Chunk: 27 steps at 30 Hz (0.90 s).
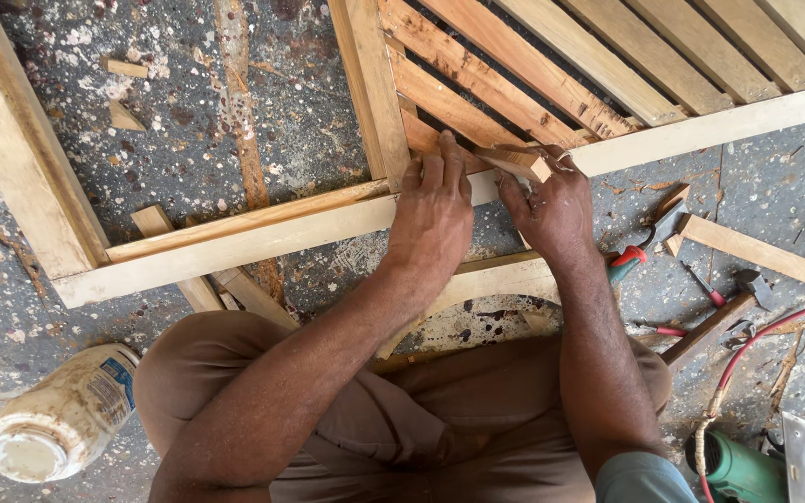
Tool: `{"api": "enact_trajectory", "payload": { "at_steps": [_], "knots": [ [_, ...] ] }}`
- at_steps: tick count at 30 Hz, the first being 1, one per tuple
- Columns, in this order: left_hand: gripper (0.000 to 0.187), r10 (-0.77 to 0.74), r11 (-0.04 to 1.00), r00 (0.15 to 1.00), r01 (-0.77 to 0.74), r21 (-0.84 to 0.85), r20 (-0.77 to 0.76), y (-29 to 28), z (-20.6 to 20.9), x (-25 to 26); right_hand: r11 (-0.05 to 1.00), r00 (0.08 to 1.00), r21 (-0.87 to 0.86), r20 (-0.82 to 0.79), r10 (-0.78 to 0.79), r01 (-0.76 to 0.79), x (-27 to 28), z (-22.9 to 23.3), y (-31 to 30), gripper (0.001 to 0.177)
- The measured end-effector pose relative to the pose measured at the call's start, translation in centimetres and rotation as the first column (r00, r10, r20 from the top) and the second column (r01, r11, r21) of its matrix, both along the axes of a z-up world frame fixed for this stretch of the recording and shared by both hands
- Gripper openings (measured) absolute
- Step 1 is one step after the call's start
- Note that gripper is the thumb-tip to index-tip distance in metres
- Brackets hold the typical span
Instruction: The person assembles a wooden lattice frame by hand, hammering nails to secure thin slats, marking wood with a pencil, and using a circular saw to cut a wooden piece.
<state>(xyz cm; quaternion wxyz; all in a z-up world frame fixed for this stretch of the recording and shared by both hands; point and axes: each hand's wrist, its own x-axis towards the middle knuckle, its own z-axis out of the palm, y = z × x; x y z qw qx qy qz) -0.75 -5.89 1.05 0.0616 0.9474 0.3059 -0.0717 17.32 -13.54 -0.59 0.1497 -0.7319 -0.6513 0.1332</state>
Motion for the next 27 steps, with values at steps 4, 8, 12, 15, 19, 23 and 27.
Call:
{"api": "enact_trajectory", "payload": {
  "at_steps": [4,8,12,15,19,23,27],
  "knots": [
    [0.035,-0.074,0.995,0.988,0.064,-0.078,-0.136,-0.5,0.4,0.0,0.995,0.997,-0.083,-0.058,-0.058,0.053,0.4,-0.7,-0.4,0.025],
    [0.038,-0.088,0.992,0.984,0.073,-0.105,-0.154,-0.6,0.4,0.1,0.998,0.999,-0.063,0.049,-0.001,0.004,0.5,-0.8,-0.3,0.024],
    [0.044,-0.050,0.998,0.993,0.046,-0.036,-0.110,-0.8,0.6,-0.1,0.992,0.995,-0.098,-0.055,-0.086,0.080,-0.3,0.3,0.2,0.029],
    [0.043,-0.064,0.994,0.988,0.050,-0.096,-0.143,-0.7,0.7,0.0,0.987,0.989,-0.107,-0.074,-0.131,0.122,-0.9,0.9,0.5,0.031],
    [0.049,-0.050,0.996,0.993,0.042,-0.072,-0.107,-0.8,0.7,0.0,0.998,0.999,-0.056,-0.028,-0.028,0.026,-0.9,1.1,0.5,0.025],
    [0.046,-0.035,0.996,0.997,0.029,-0.083,-0.074,-0.7,0.6,0.0,0.998,1.000,-0.057,-0.007,-0.004,0.003,-0.6,0.3,0.3,0.021],
    [0.045,-0.015,0.996,1.000,0.013,-0.083,-0.025,-0.8,0.4,-0.2,0.996,0.999,-0.085,-0.001,-0.039,0.039,-0.3,-0.2,-0.1,0.020]
  ]
}}
